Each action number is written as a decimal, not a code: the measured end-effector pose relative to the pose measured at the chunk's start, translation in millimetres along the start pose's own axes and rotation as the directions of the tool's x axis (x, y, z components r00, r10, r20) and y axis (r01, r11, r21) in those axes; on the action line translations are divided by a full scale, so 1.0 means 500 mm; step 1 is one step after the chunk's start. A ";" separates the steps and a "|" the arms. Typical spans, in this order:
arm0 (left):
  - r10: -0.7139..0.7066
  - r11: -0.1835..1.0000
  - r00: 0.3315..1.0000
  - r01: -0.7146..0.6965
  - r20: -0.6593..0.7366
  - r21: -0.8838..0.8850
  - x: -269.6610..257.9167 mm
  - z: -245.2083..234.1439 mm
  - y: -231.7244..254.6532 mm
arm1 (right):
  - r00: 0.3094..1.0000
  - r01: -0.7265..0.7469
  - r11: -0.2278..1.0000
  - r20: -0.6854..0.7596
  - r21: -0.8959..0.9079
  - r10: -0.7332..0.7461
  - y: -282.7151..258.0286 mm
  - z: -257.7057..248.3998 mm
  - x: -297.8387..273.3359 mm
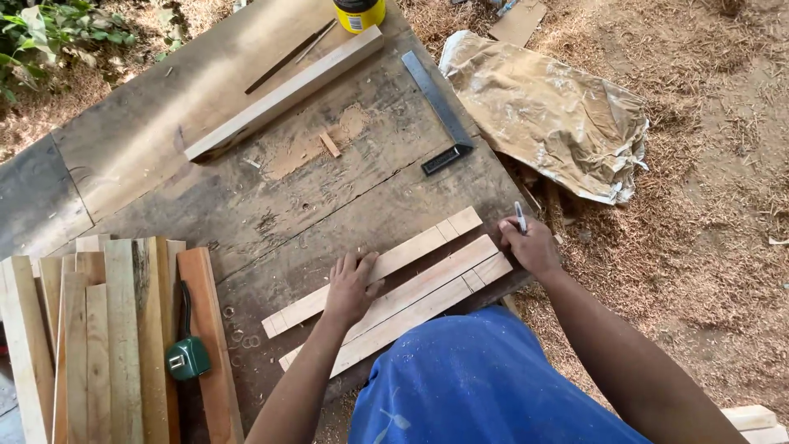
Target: The person marks wooden planks using an L-square ruler and a pen, then aligns the planks together on the workbench and draws guide lines across them.
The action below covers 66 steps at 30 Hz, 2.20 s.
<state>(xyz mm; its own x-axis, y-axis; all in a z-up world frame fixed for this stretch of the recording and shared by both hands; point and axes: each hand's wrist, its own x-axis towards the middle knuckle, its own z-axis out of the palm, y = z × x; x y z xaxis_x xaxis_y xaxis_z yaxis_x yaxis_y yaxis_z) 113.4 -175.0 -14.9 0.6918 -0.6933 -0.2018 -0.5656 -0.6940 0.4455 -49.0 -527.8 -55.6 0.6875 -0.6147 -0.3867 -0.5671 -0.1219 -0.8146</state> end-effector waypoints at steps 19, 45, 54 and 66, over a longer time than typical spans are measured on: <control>-0.229 0.966 0.973 0.230 -0.021 0.120 -0.046 -0.025 0.019 | 0.997 -0.047 0.994 0.068 0.094 0.041 -0.002 0.002 0.002; -0.254 0.967 0.956 0.256 -0.147 -0.005 -0.058 -0.002 0.024 | 0.997 0.019 0.998 0.070 0.057 -0.023 0.015 -0.001 0.006; -0.254 0.966 0.952 0.258 -0.172 0.001 -0.061 0.006 0.025 | 0.997 0.011 0.999 0.070 0.032 -0.013 0.002 -0.003 0.000; -0.242 0.970 0.953 0.243 -0.184 -0.020 -0.062 -0.001 0.027 | 0.998 0.012 1.000 0.066 0.029 -0.014 0.007 -0.002 0.002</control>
<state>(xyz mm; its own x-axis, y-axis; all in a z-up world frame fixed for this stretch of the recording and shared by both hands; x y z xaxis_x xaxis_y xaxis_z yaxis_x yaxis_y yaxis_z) 84.8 -162.8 -2.3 0.8787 -0.4566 -0.1396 -0.3716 -0.8376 0.4005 -50.5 -529.8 -58.3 0.7240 -0.5599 -0.4029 -0.5453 -0.1069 -0.8314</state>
